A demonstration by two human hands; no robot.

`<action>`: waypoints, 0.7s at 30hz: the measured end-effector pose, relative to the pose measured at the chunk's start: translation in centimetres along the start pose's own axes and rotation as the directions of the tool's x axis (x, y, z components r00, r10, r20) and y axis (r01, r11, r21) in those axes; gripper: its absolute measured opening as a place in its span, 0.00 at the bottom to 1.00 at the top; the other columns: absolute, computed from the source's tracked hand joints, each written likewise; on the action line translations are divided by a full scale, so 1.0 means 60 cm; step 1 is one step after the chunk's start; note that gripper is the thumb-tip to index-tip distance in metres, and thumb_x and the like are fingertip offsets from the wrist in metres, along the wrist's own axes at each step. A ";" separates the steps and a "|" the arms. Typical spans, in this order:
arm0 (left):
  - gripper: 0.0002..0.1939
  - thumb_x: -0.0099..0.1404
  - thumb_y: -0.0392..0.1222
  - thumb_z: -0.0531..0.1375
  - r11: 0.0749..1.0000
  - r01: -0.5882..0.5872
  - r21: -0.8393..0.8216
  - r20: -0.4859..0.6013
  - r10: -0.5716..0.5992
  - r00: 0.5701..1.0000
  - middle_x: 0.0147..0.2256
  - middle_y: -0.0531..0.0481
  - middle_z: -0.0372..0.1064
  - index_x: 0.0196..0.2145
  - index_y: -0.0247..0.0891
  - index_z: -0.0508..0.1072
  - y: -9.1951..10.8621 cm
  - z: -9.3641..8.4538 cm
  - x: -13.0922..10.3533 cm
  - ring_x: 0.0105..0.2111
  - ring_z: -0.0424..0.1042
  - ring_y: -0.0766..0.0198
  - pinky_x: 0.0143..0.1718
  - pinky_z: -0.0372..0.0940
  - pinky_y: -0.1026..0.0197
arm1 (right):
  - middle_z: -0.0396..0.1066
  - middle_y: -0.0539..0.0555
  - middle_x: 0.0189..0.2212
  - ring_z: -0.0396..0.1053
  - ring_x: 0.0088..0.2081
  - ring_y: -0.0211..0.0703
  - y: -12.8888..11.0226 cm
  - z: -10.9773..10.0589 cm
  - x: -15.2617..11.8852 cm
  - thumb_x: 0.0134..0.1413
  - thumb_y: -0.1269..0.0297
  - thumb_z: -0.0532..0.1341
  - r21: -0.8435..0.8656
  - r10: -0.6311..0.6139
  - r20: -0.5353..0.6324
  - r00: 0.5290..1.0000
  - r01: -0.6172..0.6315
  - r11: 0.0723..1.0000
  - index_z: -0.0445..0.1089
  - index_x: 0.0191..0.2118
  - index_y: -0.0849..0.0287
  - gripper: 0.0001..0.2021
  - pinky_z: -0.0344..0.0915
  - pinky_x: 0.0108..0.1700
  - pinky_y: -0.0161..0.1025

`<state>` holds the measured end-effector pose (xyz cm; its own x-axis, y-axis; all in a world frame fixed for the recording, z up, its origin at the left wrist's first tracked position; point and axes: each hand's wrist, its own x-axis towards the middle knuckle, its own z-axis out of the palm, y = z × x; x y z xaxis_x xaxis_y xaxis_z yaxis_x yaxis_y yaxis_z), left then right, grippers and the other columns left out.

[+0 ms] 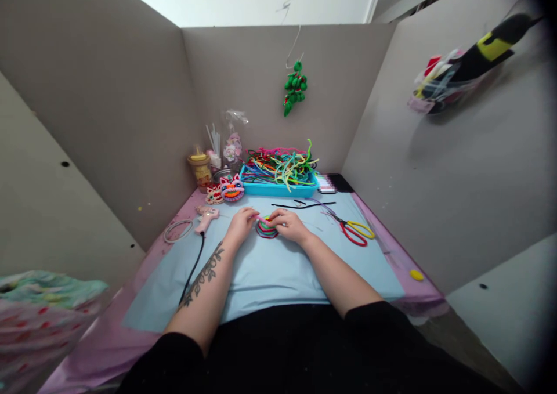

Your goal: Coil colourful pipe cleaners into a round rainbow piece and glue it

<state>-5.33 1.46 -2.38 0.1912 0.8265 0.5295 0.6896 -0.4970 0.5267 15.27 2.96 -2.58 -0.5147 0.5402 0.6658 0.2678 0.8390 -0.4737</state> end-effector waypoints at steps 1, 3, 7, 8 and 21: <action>0.10 0.61 0.35 0.55 1.000 0.007 0.017 -0.004 -0.007 1.000 0.40 0.44 0.70 0.37 0.36 0.76 -0.002 -0.001 0.000 0.43 0.68 0.60 0.47 0.62 0.58 | 0.71 0.54 0.34 0.69 0.37 0.41 -0.001 0.000 0.000 0.40 0.79 0.53 -0.002 0.000 -0.002 1.000 0.000 1.000 0.76 0.30 0.57 0.17 0.66 0.43 0.40; 0.11 0.61 0.36 0.55 0.998 0.028 0.054 -0.008 -0.027 1.000 0.39 0.44 0.69 0.37 0.36 0.76 -0.004 -0.003 -0.001 0.41 0.69 0.60 0.45 0.63 0.58 | 0.71 0.54 0.34 0.69 0.37 0.41 -0.002 0.000 0.000 0.40 0.80 0.53 -0.004 0.000 -0.003 1.000 0.000 1.000 0.76 0.30 0.57 0.17 0.66 0.43 0.40; 0.12 0.62 0.38 0.54 0.992 0.062 0.110 0.055 -0.068 0.996 0.33 0.44 0.70 0.37 0.35 0.77 -0.001 -0.004 -0.001 0.35 0.69 0.61 0.40 0.63 0.60 | 0.71 0.54 0.33 0.69 0.37 0.41 -0.004 -0.001 0.001 0.40 0.80 0.53 0.001 0.003 0.001 1.000 -0.003 1.000 0.76 0.29 0.57 0.17 0.66 0.43 0.40; 0.12 0.62 0.38 0.54 0.991 0.062 0.121 0.082 -0.072 0.994 0.32 0.45 0.70 0.36 0.35 0.77 0.000 -0.004 -0.001 0.34 0.69 0.61 0.40 0.63 0.60 | 0.71 0.54 0.33 0.69 0.37 0.41 -0.004 -0.001 0.001 0.40 0.80 0.53 0.002 0.006 0.004 1.000 -0.006 1.000 0.76 0.29 0.57 0.17 0.66 0.43 0.40; 0.15 0.61 0.45 0.54 0.973 0.208 0.101 0.238 -0.226 0.945 0.31 0.46 0.76 0.33 0.36 0.78 0.011 -0.011 -0.002 0.31 0.71 0.61 0.35 0.61 0.63 | 0.71 0.53 0.33 0.68 0.36 0.40 -0.008 -0.002 0.002 0.40 0.80 0.53 0.004 0.005 0.015 1.000 -0.005 1.000 0.76 0.30 0.56 0.17 0.65 0.42 0.40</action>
<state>-5.35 0.88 -1.66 0.1908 0.9560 0.2227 0.7810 -0.2853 0.5555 15.17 2.66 -2.21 -0.5257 0.5432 0.6546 0.2668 0.8360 -0.4795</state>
